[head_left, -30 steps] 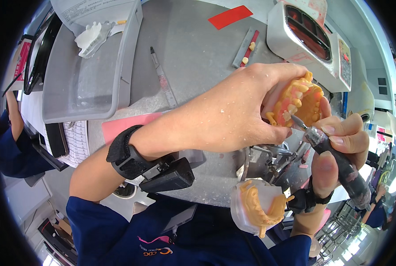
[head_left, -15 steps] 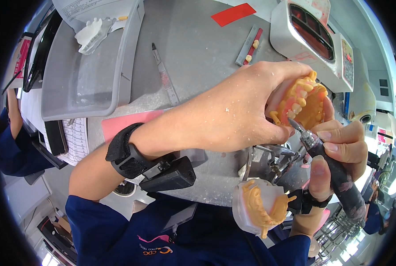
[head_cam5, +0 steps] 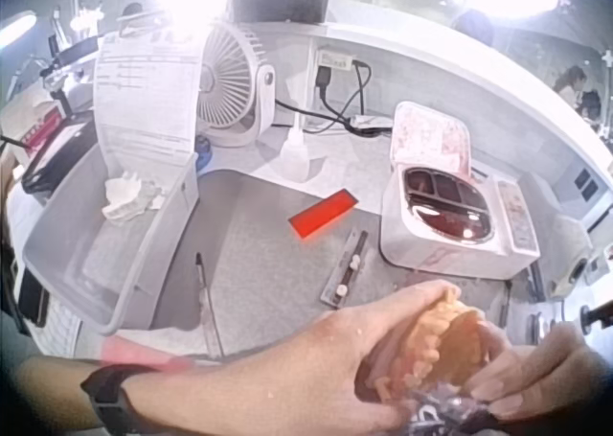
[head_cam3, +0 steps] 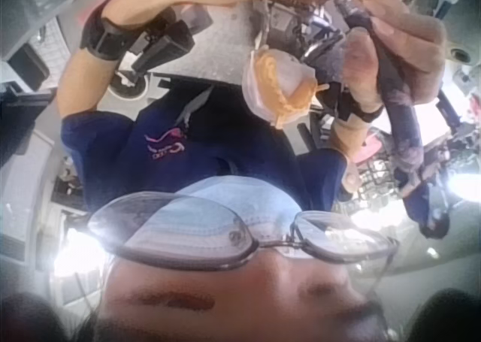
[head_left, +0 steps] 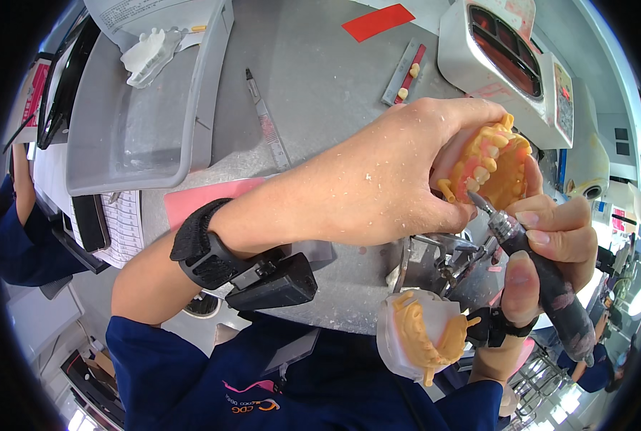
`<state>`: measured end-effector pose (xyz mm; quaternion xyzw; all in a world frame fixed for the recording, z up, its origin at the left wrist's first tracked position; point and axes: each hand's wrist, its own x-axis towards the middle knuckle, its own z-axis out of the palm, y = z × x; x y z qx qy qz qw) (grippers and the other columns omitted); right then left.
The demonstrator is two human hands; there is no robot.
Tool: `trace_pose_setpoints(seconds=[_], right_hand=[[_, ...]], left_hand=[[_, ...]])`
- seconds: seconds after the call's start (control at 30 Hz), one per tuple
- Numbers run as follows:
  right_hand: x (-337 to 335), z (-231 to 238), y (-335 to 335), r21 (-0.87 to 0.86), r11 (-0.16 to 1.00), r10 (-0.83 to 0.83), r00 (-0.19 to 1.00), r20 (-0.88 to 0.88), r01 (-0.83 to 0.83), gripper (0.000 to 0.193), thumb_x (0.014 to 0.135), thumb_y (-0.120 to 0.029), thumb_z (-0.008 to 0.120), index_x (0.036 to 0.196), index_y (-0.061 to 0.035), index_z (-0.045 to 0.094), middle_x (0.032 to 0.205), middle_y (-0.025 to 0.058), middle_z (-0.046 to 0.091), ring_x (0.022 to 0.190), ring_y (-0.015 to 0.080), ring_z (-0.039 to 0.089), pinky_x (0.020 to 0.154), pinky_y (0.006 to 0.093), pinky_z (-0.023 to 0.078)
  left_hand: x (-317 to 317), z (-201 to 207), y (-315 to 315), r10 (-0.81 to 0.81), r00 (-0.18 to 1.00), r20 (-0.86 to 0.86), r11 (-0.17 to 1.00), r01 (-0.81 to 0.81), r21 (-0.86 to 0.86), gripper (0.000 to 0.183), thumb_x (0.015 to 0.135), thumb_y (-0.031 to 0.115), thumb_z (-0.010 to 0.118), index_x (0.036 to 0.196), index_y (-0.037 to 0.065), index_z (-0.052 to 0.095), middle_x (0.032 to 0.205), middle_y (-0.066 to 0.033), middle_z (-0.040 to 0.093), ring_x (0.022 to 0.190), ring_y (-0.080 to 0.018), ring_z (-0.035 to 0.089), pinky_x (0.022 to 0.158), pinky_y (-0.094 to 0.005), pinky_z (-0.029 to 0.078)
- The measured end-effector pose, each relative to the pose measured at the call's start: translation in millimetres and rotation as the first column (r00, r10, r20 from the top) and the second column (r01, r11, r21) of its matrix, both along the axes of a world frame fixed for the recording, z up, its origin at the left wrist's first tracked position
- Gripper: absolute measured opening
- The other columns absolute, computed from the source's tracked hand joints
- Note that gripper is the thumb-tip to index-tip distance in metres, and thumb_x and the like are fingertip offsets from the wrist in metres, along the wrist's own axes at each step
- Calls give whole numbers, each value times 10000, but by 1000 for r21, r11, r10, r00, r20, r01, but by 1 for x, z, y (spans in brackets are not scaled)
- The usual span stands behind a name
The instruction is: Using a rotary handpiece to grind and adjust a dental cast and mold on an articulator.
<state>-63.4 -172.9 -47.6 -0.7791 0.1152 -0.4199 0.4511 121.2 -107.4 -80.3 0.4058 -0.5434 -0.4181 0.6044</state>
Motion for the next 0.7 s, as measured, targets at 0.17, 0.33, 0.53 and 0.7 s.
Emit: trace_pose_setpoints(seconds=[0.17, 0.33, 0.53, 0.7], right_hand=[[1, -2, -1, -21, 1000, 8, 1000, 7, -8, 274, 784, -201, 735, 884, -67, 518, 858, 77, 481, 707, 216, 578, 1056, 580, 338], [-2, 1, -1, 28, 1000, -3, 1000, 8, 2, 280, 789, -203, 736, 893, -68, 513, 859, 76, 482, 710, 215, 576, 1067, 589, 329], [-82, 32, -11, 406, 862, -348, 936, 40, 303, 194, 871, -154, 623, 847, -58, 457, 743, 31, 403, 552, 114, 454, 716, 293, 461], [-207, 32, -11, 399, 525, -545, 657, -521, 752, 132, 872, -78, 608, 971, -18, 543, 684, -35, 419, 544, 42, 383, 522, 194, 308]], left_hand=[[1, 0, -1, -17, 1000, -9, 1000, 17, 10, 574, 724, 39, 690, 1249, -80, 490, 1065, -227, 622, 1004, -294, 632, 910, -353, 479], [0, -2, 0, -9, 1000, 8, 1000, 9, -9, 599, 718, 53, 696, 1261, -79, 482, 1093, -234, 613, 1022, -299, 624, 898, -353, 481], [10, 7, 3, -174, 982, -74, 966, 185, 182, 694, 828, 184, 705, 1409, -34, 393, 1220, -178, 588, 1072, -243, 611, 901, -332, 504], [20, 38, 12, -181, 949, -259, 855, 282, 435, 704, 887, 192, 683, 1473, 19, 333, 1306, -137, 545, 1122, -194, 587, 919, -325, 519]])
